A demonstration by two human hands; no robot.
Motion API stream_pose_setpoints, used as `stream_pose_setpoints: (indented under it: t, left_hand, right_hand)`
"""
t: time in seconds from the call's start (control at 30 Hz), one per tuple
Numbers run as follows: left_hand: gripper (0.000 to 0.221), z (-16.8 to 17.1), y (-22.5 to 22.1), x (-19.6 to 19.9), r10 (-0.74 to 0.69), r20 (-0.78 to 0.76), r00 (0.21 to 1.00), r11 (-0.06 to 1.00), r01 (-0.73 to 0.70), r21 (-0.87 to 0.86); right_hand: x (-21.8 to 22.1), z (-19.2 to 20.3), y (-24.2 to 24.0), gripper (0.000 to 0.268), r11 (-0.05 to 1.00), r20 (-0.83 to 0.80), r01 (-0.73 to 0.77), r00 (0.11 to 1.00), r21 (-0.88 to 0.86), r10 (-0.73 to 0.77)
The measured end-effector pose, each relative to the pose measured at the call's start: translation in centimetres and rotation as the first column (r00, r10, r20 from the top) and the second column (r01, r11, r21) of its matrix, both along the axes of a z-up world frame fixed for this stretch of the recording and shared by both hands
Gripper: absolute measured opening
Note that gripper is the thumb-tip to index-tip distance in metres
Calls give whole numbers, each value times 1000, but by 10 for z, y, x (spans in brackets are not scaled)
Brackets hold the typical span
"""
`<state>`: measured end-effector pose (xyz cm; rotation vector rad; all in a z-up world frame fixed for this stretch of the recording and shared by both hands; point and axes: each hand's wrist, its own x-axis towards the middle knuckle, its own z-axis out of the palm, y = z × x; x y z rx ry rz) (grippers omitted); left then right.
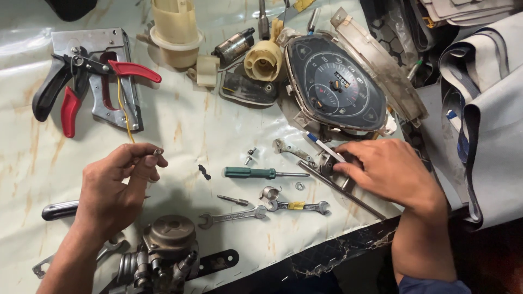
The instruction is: Disassembling and inspecting a motorcycle carburetor on a workbench with various tools.
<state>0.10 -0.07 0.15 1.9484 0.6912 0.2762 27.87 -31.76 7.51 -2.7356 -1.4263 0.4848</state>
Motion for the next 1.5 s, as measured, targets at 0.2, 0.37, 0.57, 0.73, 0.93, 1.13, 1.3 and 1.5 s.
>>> stream_pose_setpoints:
  t: [0.2,0.37,0.57,0.73,0.93,1.13,1.3,1.5]
  left_hand:
    - [18,2,-1,0,3,-17,1000,1000,-3,8]
    - [18,-2,-1,-1,-5,6,1000,999,5,38]
    - [21,-4,-2,-1,-1,-2,1000,997,1,74]
    - [21,-4,-3,-3,17,18,1000,997,-18,77]
    - [17,3,-3,-4,6,41,999,998,-9,70]
    - [17,7,-3,-4,-15,60,998,999,12,51]
    - [16,7,-5,-8,-4,98,995,998,-2,64]
    - [18,4,-5,-9,-6,162,987,997,-7,77]
  right_hand:
    - [2,3,-7,32,999,-1,-11,1000,31,11]
    - [2,18,-14,34,996,14,87,996,-20,-87]
    - [2,14,-16,31,959,115,218,973,-184,-199]
    - [-3,14,-15,40,992,19,96,995,87,-98]
    - [-12,-1,-4,54,974,7,-132,991,186,133]
    - [-13,-7,-3,54,981,46,-140,990,137,135]
    - [-14,5,0,54,994,-32,-95,995,57,97]
    - [-12,12,0,56,996,-95,-25,995,-83,17]
